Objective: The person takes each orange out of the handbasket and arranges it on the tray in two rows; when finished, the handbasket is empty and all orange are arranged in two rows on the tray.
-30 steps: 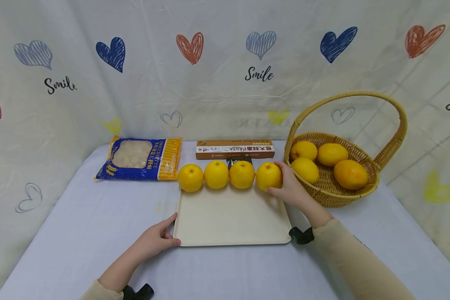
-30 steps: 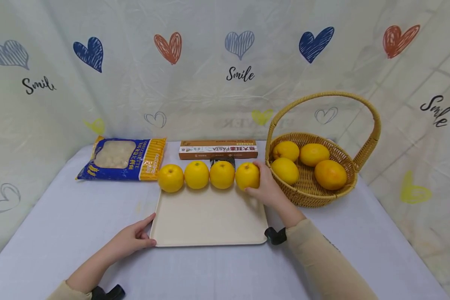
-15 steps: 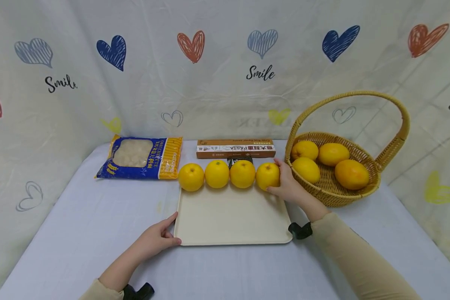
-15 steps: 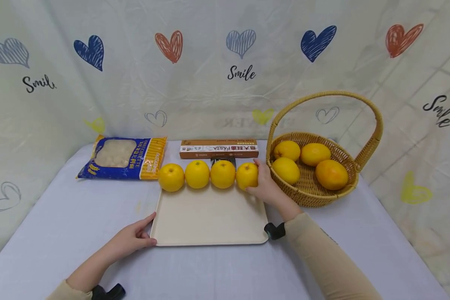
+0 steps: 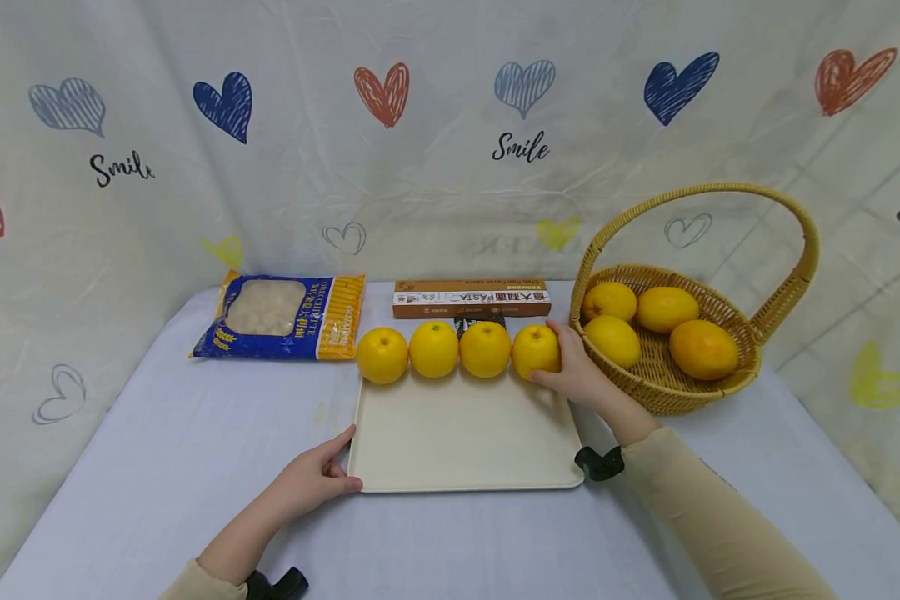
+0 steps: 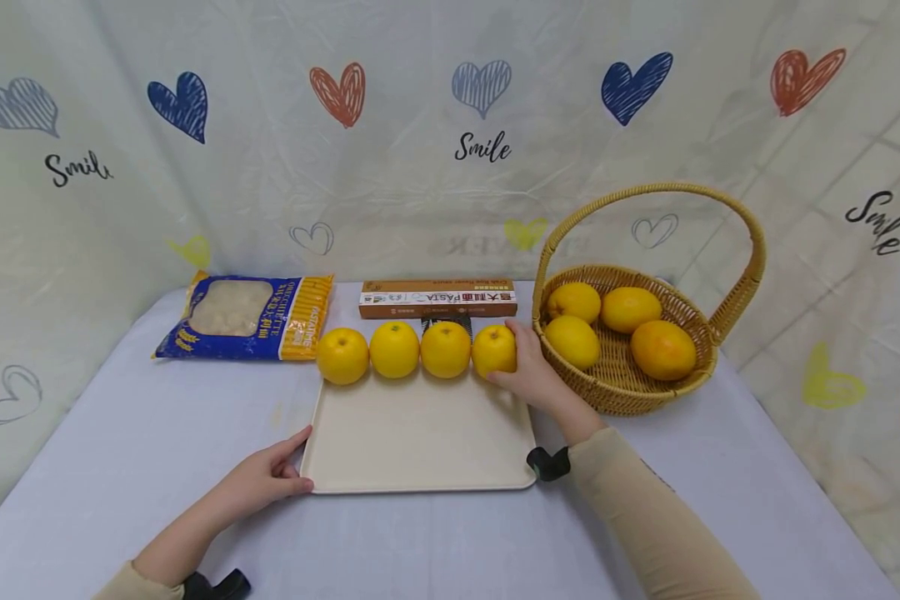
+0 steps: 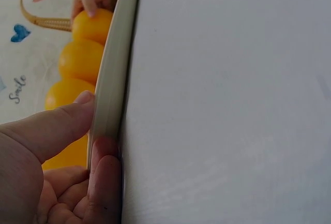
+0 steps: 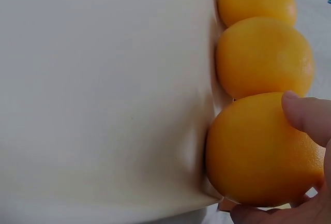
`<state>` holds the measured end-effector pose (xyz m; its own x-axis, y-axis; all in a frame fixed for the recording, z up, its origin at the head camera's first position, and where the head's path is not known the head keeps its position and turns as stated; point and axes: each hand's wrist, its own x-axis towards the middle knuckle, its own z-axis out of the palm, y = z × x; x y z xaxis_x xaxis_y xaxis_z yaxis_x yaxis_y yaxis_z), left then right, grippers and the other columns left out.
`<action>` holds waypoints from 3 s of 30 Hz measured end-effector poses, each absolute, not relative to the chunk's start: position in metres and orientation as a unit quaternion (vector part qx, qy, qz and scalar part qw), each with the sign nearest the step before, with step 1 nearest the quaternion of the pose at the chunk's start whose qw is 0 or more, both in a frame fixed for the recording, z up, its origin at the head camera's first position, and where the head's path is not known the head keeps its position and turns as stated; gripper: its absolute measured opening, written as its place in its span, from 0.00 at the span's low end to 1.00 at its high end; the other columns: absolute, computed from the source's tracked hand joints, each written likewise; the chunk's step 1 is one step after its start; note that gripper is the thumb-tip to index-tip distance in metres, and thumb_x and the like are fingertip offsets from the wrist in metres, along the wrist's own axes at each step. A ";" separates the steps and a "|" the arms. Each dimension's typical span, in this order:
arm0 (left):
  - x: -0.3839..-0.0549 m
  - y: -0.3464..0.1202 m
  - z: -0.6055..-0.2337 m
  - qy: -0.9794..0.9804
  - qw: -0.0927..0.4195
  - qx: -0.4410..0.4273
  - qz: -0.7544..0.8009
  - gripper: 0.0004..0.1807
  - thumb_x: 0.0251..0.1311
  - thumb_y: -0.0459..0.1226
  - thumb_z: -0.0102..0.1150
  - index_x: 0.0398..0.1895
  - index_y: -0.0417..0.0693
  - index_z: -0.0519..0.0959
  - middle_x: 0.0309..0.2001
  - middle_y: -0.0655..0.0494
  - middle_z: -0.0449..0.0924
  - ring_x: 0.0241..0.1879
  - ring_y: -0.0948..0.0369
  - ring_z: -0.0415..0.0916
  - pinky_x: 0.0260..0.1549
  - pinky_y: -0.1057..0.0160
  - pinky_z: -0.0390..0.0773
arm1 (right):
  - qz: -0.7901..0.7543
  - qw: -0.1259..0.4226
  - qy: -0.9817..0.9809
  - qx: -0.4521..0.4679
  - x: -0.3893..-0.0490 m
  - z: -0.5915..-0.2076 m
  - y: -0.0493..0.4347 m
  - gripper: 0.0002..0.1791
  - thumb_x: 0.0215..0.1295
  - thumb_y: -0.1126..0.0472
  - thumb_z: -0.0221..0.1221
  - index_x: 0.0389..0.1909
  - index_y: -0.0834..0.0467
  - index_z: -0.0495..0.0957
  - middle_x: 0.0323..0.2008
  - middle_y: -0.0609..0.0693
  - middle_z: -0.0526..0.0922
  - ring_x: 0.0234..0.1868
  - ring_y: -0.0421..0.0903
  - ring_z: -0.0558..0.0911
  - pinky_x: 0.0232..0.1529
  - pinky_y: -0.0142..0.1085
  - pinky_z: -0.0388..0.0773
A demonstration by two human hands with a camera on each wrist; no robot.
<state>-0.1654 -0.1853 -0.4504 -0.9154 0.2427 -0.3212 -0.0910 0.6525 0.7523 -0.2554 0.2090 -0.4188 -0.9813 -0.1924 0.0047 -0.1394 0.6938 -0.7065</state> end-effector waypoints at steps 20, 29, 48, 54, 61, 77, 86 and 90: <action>-0.165 -0.187 -0.454 0.886 0.198 0.046 0.417 0.49 0.42 0.48 0.69 0.68 0.47 0.56 0.20 0.57 0.72 0.20 0.63 0.63 0.21 0.67 0.64 | -0.372 0.023 0.923 -0.092 -0.245 -0.413 0.208 0.50 0.56 0.55 0.62 0.69 0.64 0.39 0.68 0.68 0.41 0.68 0.64 0.45 0.62 0.59 0.46; -0.165 -0.186 -0.454 0.886 0.199 0.045 0.417 0.49 0.42 0.48 0.69 0.68 0.47 0.56 0.20 0.57 0.72 0.20 0.62 0.64 0.22 0.66 0.65 | -0.356 -0.042 0.929 -0.096 -0.217 -0.383 0.210 0.49 0.56 0.55 0.62 0.70 0.61 0.41 0.68 0.65 0.45 0.68 0.63 0.48 0.61 0.60 0.50; -0.165 -0.186 -0.453 0.885 0.205 0.039 0.416 0.49 0.42 0.49 0.69 0.68 0.48 0.56 0.20 0.57 0.72 0.21 0.62 0.64 0.23 0.66 0.64 | -0.333 0.013 0.942 -0.029 -0.244 -0.372 0.292 0.50 0.60 0.39 0.52 0.71 0.60 0.36 0.68 0.70 0.43 0.65 0.68 0.50 0.60 0.61 0.49; -0.165 -0.186 -0.452 0.887 0.205 0.035 0.413 0.49 0.42 0.49 0.69 0.68 0.49 0.56 0.20 0.56 0.72 0.21 0.62 0.63 0.22 0.66 0.64 | -0.322 0.071 0.944 -0.015 -0.249 -0.373 0.292 0.53 0.58 0.37 0.52 0.70 0.62 0.35 0.68 0.68 0.45 0.67 0.67 0.48 0.62 0.60 0.46; -0.165 -0.186 -0.452 0.885 0.205 0.039 0.416 0.49 0.42 0.49 0.69 0.69 0.49 0.56 0.20 0.56 0.72 0.20 0.62 0.63 0.22 0.66 0.64 | -0.297 0.078 0.951 -0.020 -0.252 -0.379 0.294 0.53 0.59 0.37 0.52 0.69 0.65 0.36 0.67 0.71 0.46 0.66 0.69 0.49 0.61 0.61 0.48; -0.163 -0.186 -0.454 0.884 0.202 0.045 0.419 0.49 0.41 0.49 0.69 0.68 0.47 0.56 0.20 0.57 0.72 0.21 0.62 0.63 0.21 0.67 0.63 | -0.284 0.082 0.955 -0.008 -0.251 -0.387 0.298 0.54 0.56 0.33 0.51 0.70 0.64 0.39 0.67 0.71 0.48 0.65 0.69 0.51 0.60 0.62 0.48; -0.163 -0.185 -0.454 0.883 0.200 0.047 0.422 0.49 0.41 0.49 0.69 0.68 0.46 0.56 0.20 0.57 0.72 0.20 0.62 0.63 0.21 0.67 0.63 | -0.291 -0.014 0.957 0.001 -0.246 -0.385 0.298 0.49 0.58 0.41 0.54 0.69 0.65 0.43 0.65 0.71 0.49 0.65 0.69 0.51 0.59 0.62 0.50; -0.164 -0.185 -0.454 0.884 0.199 0.048 0.420 0.49 0.42 0.49 0.69 0.68 0.46 0.56 0.20 0.57 0.72 0.21 0.62 0.64 0.21 0.67 0.64 | -0.318 -0.078 0.945 0.009 -0.241 -0.382 0.296 0.50 0.58 0.44 0.56 0.70 0.63 0.39 0.66 0.71 0.46 0.64 0.68 0.51 0.58 0.62 0.51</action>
<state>-0.1636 -0.1855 -0.4536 -0.9160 0.2525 -0.3118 -0.0819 0.6432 0.7613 -0.2406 0.2960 -0.3816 -0.9876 0.0677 0.1415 -0.0318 0.7971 -0.6030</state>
